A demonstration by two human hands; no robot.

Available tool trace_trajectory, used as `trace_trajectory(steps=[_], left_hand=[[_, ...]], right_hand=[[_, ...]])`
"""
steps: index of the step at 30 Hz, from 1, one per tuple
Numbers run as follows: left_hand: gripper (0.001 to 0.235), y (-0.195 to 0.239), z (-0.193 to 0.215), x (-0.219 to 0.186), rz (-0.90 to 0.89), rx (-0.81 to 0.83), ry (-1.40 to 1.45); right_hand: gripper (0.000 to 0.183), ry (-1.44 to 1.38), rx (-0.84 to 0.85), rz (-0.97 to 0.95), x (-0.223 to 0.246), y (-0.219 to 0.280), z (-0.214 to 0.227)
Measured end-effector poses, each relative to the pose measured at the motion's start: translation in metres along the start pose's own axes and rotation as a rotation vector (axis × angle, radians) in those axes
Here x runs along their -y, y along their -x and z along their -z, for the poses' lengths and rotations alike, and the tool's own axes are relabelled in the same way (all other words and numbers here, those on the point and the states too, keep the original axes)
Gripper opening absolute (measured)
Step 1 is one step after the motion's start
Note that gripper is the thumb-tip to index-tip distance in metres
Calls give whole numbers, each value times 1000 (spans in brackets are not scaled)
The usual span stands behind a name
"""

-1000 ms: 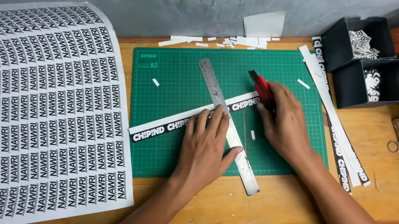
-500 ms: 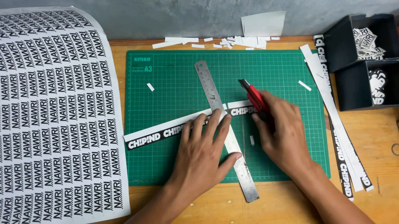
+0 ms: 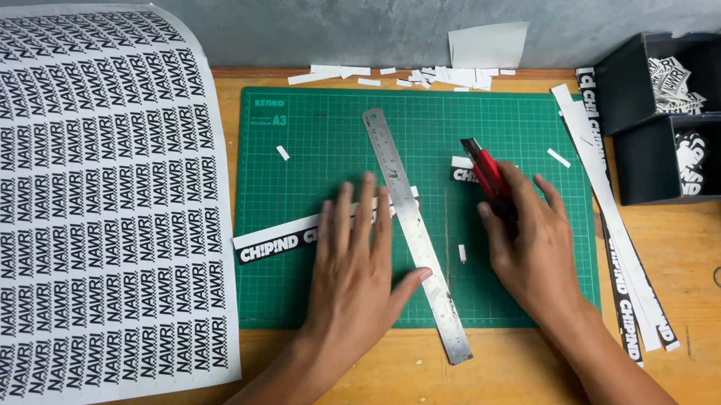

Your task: The person uses a metal ruler and a red utility knife to cut strips of white stickers with black text on a green cutting mat. They repeatedly align the ruler, cut the material, and reposition the strips to separate individual pieces.

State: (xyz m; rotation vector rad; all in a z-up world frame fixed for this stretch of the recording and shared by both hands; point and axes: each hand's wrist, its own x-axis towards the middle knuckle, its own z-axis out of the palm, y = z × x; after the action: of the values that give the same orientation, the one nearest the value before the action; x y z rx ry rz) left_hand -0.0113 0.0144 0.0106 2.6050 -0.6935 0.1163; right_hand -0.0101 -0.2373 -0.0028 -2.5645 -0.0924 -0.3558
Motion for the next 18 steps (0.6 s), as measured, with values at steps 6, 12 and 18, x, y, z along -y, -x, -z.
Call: trace_trajectory(steps=[6,12,18], left_hand=[[117,3,-10,1,159,146,200],[113,-3,-2,-10,78,85,544],[95,-6,-2,28,185,73,-46]], right_hand=[[57,-137,38,39,21,5,-4],[57,-189,54,81,18,8,-8],[54,-282,160,153,45,4,-3]])
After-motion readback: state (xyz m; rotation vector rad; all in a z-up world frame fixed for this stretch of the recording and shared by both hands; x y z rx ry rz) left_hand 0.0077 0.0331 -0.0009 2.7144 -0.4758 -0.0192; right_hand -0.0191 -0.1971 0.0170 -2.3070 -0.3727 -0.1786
